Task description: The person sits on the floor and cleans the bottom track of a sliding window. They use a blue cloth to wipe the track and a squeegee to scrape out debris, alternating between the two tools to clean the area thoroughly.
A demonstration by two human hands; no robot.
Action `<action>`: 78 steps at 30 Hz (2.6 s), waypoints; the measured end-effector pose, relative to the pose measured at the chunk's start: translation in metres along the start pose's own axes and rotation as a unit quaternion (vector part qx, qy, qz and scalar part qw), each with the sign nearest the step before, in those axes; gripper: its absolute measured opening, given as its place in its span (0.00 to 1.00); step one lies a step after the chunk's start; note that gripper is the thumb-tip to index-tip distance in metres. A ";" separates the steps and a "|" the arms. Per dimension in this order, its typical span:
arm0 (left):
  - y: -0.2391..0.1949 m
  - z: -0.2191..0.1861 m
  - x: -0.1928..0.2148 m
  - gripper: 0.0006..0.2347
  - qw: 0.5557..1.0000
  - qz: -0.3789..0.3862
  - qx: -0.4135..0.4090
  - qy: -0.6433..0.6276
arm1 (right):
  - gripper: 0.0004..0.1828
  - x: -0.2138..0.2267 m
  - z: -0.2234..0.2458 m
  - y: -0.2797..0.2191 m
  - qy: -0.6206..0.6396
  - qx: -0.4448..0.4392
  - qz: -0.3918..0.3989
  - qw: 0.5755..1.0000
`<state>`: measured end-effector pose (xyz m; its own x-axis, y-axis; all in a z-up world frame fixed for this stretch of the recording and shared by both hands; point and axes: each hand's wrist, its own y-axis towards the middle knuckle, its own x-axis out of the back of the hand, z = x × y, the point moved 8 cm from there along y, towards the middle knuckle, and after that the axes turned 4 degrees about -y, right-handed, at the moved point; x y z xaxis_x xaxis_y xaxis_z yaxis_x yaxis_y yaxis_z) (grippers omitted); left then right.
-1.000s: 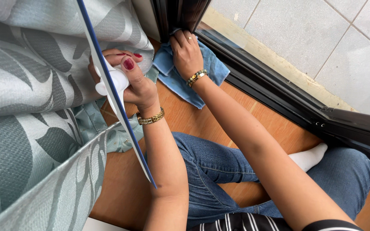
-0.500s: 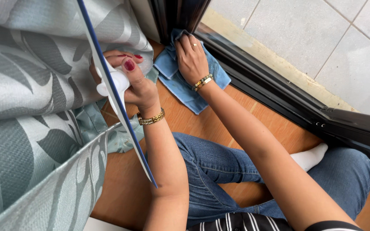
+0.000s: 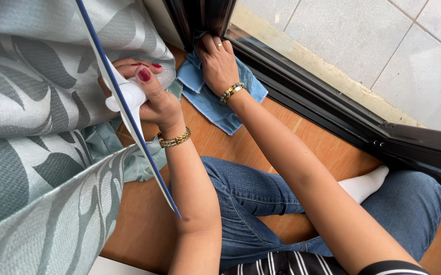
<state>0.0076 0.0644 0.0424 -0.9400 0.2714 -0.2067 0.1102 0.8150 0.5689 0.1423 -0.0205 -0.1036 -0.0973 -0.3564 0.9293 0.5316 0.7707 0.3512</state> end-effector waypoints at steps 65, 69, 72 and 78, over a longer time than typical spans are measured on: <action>0.000 0.013 0.021 0.08 0.983 0.036 -0.176 -0.026 | 0.06 0.049 -0.032 -0.089 -0.062 0.086 -0.113 0.988; 0.006 0.003 0.018 0.09 0.984 0.035 -0.170 -0.049 | 0.10 0.068 -0.070 -0.151 -0.058 0.085 -0.077 0.992; 0.008 0.001 0.020 0.09 0.985 0.014 -0.165 -0.051 | 0.10 0.077 -0.097 -0.202 -0.069 0.082 -0.037 0.994; 0.011 -0.011 0.017 0.10 0.986 0.005 -0.158 -0.045 | 0.13 0.108 -0.141 -0.278 -0.097 0.070 0.007 0.993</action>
<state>-0.0110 0.0719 0.0540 -0.9054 0.3338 -0.2621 -0.0008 0.6163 0.7875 0.1026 -0.3481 -0.1166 -0.2585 -0.2467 0.9340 0.4140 0.8452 0.3378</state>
